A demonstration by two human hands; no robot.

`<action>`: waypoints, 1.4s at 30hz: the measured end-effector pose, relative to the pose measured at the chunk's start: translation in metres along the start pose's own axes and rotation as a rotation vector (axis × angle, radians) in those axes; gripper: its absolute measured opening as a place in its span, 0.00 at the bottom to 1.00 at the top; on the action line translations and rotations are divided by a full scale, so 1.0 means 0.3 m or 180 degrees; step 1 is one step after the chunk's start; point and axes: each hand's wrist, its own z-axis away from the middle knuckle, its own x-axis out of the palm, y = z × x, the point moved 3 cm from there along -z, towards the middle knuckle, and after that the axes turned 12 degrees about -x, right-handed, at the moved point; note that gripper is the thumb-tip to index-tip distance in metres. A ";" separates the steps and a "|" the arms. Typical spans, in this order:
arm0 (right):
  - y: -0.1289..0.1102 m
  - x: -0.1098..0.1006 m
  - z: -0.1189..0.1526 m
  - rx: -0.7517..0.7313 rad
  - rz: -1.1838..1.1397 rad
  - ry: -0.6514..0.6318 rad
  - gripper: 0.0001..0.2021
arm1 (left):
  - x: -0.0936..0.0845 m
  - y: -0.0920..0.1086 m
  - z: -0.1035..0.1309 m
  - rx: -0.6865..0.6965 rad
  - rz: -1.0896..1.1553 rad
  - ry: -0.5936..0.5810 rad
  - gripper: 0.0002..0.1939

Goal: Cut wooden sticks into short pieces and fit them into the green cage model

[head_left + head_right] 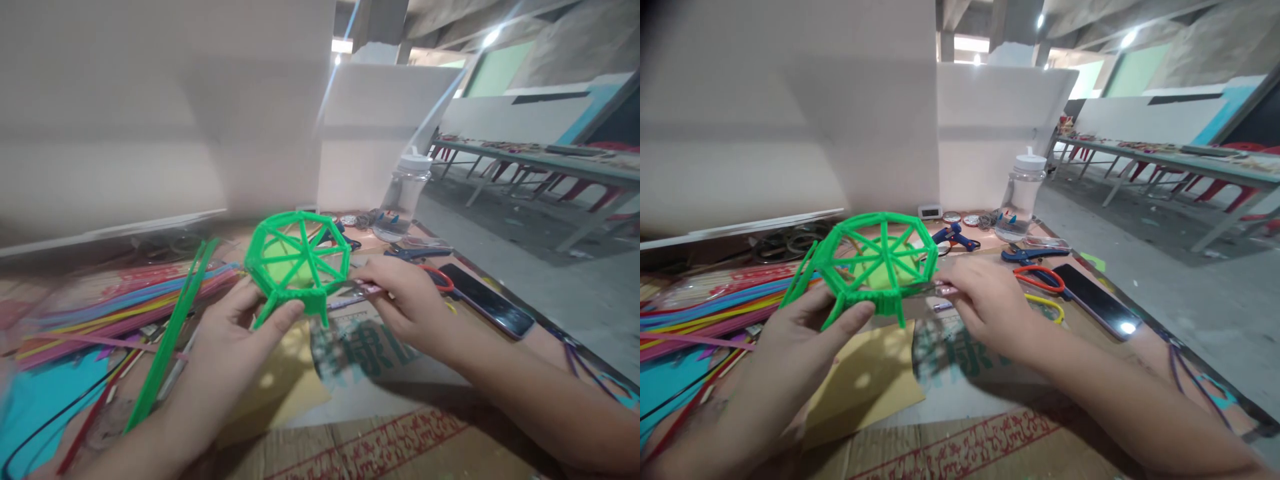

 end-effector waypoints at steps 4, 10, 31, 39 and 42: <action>0.007 -0.031 -0.004 0.0264 -0.0257 0.0156 0.20 | -0.004 -0.006 -0.014 -0.0034 0.0095 0.0036 0.11; -0.027 -0.025 -0.004 -0.0024 -0.0132 0.0364 0.12 | -0.002 -0.007 -0.005 0.0146 -0.0069 0.0104 0.11; -0.033 0.019 -0.005 -0.0328 0.0692 0.0056 0.25 | 0.007 0.022 0.028 0.0299 -0.0394 0.0177 0.07; -0.031 0.022 -0.003 -0.0314 0.0735 0.0057 0.25 | 0.017 0.017 0.017 0.0082 -0.0258 0.0091 0.06; -0.020 0.041 0.004 -0.0326 0.0790 -0.0004 0.23 | 0.020 0.008 0.016 0.0026 -0.0294 0.0031 0.07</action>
